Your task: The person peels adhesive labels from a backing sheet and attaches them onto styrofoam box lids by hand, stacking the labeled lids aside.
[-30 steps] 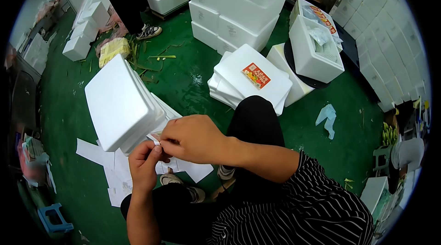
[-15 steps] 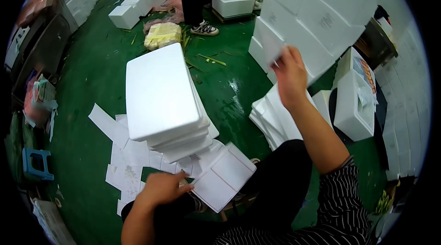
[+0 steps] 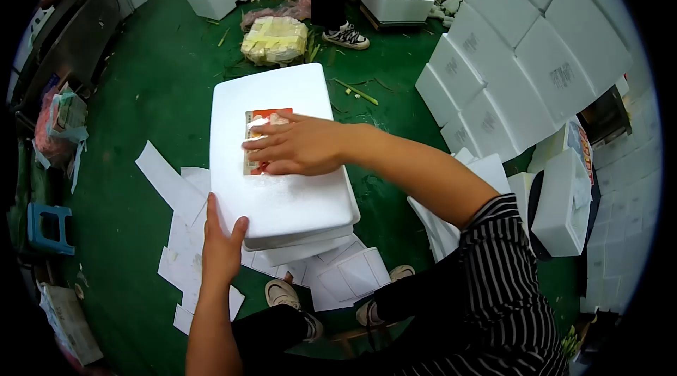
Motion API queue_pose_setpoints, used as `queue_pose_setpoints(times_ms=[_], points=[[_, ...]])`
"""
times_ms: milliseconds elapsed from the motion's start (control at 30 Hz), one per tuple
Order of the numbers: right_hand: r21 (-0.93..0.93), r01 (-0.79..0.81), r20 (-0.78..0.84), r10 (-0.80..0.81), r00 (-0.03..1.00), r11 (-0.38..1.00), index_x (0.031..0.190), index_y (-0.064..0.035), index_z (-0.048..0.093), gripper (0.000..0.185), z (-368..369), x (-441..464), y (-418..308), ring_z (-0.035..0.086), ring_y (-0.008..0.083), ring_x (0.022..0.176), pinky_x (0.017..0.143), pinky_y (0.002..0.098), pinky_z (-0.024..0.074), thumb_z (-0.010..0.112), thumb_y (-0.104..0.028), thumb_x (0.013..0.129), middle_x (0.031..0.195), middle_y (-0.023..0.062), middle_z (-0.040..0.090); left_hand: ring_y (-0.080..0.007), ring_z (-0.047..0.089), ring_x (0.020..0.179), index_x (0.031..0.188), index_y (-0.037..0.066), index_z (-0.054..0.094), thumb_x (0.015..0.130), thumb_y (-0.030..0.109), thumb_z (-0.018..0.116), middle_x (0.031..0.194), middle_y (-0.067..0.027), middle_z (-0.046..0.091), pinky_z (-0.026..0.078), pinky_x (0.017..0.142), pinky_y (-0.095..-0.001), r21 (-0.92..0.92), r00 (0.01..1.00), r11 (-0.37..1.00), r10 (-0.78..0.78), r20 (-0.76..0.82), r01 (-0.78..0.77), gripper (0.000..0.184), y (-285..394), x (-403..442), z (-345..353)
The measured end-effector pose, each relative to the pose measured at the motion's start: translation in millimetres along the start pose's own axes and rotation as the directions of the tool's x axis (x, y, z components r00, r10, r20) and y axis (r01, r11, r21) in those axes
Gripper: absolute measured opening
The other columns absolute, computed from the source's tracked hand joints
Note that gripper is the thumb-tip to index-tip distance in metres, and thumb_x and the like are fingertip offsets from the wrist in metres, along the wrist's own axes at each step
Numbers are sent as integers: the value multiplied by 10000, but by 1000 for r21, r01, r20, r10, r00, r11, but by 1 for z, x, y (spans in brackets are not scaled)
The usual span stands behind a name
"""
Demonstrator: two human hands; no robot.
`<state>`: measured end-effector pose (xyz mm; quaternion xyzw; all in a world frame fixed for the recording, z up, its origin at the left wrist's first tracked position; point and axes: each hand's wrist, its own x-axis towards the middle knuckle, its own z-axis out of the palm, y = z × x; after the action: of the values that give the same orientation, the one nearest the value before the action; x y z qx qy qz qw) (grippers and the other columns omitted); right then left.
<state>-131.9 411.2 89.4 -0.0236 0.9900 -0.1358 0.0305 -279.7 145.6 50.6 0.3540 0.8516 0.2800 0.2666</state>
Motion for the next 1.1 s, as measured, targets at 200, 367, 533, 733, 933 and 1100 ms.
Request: queue_pose_setpoints(times_ms=[200, 367, 533, 733, 933, 1100], points=[[-126, -298, -59, 292, 954, 946, 1642, -197, 272, 696, 1, 57, 83, 67, 214, 1604, 1275, 591, 9, 361, -580, 1067, 1727, -17, 182, -449, 501, 1361, 1646, 91, 168, 992, 386, 635, 1560, -292, 388, 439, 1098, -483, 68, 999, 997, -40, 29, 38, 857, 6, -7, 4], [68, -9, 6, 8, 1000, 998, 1627, -124, 289, 745, 60, 20, -41, 170, 250, 1590, 1272, 602, 44, 447, -558, 1042, 1715, 90, 210, -411, 447, 1429, 1645, 91, 182, 992, 397, 628, 1622, -231, 358, 418, 1122, -473, 110, 999, 993, -34, 0, 33, 848, 2, -6, -3], [135, -573, -545, 543, 639, 809, 1550, 15, 358, 863, 69, -87, -90, 265, 454, 1518, 1221, 639, 185, 663, -511, 937, 1665, 243, 244, -398, 409, 1461, 1624, 57, 256, 985, 338, 652, 1639, -229, 341, 319, 1199, -447, 74, 975, 982, 181, -127, -173, 802, -39, 8, 11], [943, -315, 17, 929, 370, 108, 1645, -60, 193, 1061, 78, -111, -107, -46, 361, 1598, 1277, 510, 74, 563, -741, 920, 1732, 181, 31, -350, 395, 1479, 1611, 49, 314, 988, 139, 651, 1631, -215, 368, 294, 1214, -412, -258, 915, 885, 333, -228, -387, 714, 3, -21, 19], [973, 122, -190, 979, -69, 198, 1538, -115, 392, 784, 9, -318, -158, 650, 238, 1149, 958, 394, 557, 821, -252, 897, 1447, 173, 532, -317, 405, 1486, 1562, 13, 392, 1011, 337, 597, 1577, -183, 467, 239, 1242, -456, -196, 615, 602, 789, -6, -774, 671, 70, -105, 13], [994, -106, 17, 987, -158, -34, 1480, -68, 532, 666, 70, -559, -124, 632, 205, 1204, 1035, 345, 508, 813, -242, 901, 1392, 141, 613, -293, 460, 1445, 1537, 33, 453, 990, 118, 583, 1536, -159, 522, 296, 1211, -430, -156, 712, 709, 701, 47, -688, 569, 77, -102, 30]])
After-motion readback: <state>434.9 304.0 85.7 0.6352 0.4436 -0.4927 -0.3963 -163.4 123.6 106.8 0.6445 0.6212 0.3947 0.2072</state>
